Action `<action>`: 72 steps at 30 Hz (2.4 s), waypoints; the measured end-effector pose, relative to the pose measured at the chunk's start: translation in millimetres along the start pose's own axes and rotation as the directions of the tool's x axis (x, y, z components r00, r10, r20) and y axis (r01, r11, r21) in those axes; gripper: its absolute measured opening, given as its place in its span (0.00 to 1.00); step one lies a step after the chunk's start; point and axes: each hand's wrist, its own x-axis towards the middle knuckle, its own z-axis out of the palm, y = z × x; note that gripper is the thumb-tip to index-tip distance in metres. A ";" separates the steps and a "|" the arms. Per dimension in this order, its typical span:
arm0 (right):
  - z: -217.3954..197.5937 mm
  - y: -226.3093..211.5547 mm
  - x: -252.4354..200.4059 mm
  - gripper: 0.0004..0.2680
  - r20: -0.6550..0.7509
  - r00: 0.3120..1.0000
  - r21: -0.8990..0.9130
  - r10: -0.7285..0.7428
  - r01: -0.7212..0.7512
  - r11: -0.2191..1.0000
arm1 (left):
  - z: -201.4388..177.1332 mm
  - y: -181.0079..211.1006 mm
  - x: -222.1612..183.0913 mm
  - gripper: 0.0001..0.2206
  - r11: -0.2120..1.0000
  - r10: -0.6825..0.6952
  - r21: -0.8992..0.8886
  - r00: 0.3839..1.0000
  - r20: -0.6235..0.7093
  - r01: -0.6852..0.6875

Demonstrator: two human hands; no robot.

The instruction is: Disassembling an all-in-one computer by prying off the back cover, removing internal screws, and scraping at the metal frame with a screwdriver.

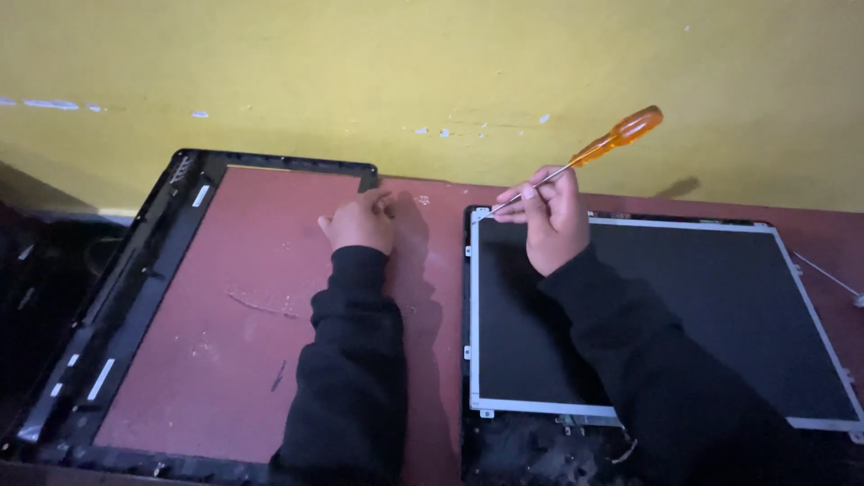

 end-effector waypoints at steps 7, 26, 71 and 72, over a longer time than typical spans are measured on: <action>-10.6 1.5 -0.3 0.03 0.024 0.998 -0.006 0.051 -0.051 0.999 | -2.9 2.5 -3.1 0.14 1.000 0.012 0.019 0.999 -0.032 -0.011; 15.0 -44.2 -10.5 0.04 0.204 0.978 -0.243 -0.043 0.094 0.965 | 2.3 3.9 -10.4 0.09 0.970 0.211 -0.021 0.884 -0.417 -0.242; 38.4 -108.1 27.3 0.04 0.194 0.979 -0.273 0.064 -0.009 0.962 | -12.6 72.0 -62.9 0.10 0.624 0.540 -0.684 0.841 0.028 -0.378; 36.1 -92.7 27.1 0.03 0.183 0.980 -0.276 0.082 -0.029 0.961 | -7.9 71.9 -62.8 0.08 0.590 0.543 -0.731 0.839 0.044 -0.344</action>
